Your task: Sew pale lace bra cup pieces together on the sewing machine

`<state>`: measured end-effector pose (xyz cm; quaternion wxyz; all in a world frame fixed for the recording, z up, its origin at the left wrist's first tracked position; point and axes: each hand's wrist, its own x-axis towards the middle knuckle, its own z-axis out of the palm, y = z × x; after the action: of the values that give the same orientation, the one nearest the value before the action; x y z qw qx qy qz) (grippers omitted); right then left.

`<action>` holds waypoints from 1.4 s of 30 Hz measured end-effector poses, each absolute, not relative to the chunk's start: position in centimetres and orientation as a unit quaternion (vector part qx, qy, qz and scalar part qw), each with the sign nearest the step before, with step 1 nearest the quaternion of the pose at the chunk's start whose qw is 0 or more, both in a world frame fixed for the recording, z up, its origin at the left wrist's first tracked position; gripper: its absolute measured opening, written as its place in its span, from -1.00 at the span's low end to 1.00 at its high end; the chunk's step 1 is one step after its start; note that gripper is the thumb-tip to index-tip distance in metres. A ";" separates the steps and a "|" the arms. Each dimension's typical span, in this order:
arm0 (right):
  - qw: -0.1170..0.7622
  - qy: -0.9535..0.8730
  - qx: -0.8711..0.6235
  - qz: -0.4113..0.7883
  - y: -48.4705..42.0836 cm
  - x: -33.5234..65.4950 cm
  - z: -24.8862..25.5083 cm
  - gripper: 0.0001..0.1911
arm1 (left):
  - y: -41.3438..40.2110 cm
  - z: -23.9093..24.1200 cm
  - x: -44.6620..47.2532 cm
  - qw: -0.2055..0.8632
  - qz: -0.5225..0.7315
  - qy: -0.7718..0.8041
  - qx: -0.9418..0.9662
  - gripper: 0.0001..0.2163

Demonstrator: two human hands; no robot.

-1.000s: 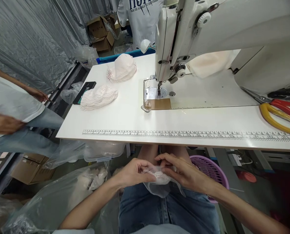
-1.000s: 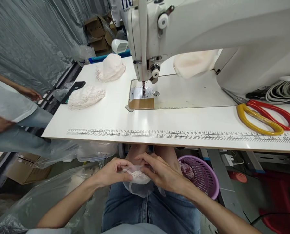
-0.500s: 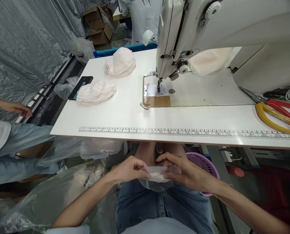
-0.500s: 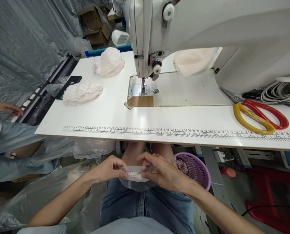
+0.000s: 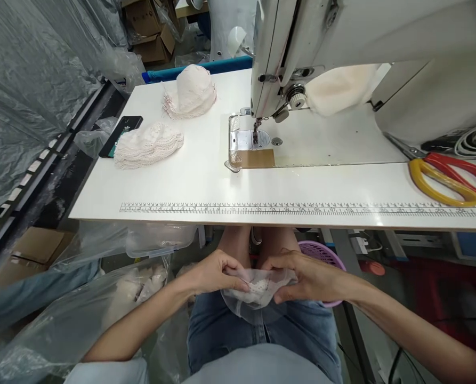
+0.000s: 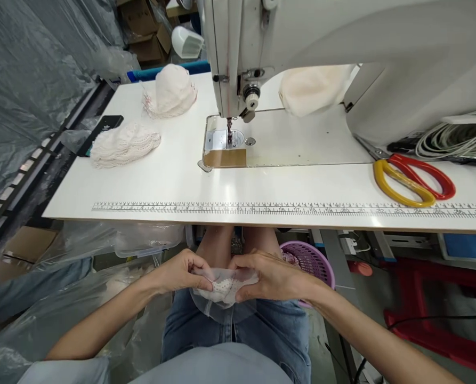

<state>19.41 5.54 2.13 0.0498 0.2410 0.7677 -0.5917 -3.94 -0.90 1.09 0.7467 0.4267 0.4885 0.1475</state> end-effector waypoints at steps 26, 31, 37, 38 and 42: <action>0.044 0.684 0.211 -0.697 6.1 20.9 0.7 -0.75 | -1.1 1.0 -4.0 0.752 0.115 0.488 0.427 -0.80; 0.047 0.647 0.214 -0.731 5.9 21.5 0.4 -0.73 | -1.5 0.7 -4.7 0.760 0.116 0.492 0.409 -0.80; 0.013 0.606 0.234 -0.760 5.2 21.2 -0.1 -0.73 | -1.9 0.7 -4.7 0.753 0.131 0.521 0.379 -0.84; 0.010 0.607 0.233 -0.759 5.1 21.2 -0.2 -0.73 | -2.0 0.6 -4.7 0.753 0.133 0.526 0.371 -0.84; 0.000 0.616 0.243 -0.749 5.1 21.1 -0.2 -0.73 | -2.3 0.3 -4.9 0.753 0.157 0.544 0.335 -0.81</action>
<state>21.11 5.06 -0.20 -0.0003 0.2427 0.6163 -0.7492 -4.87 -2.29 0.28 0.7531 0.3351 0.5440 0.1570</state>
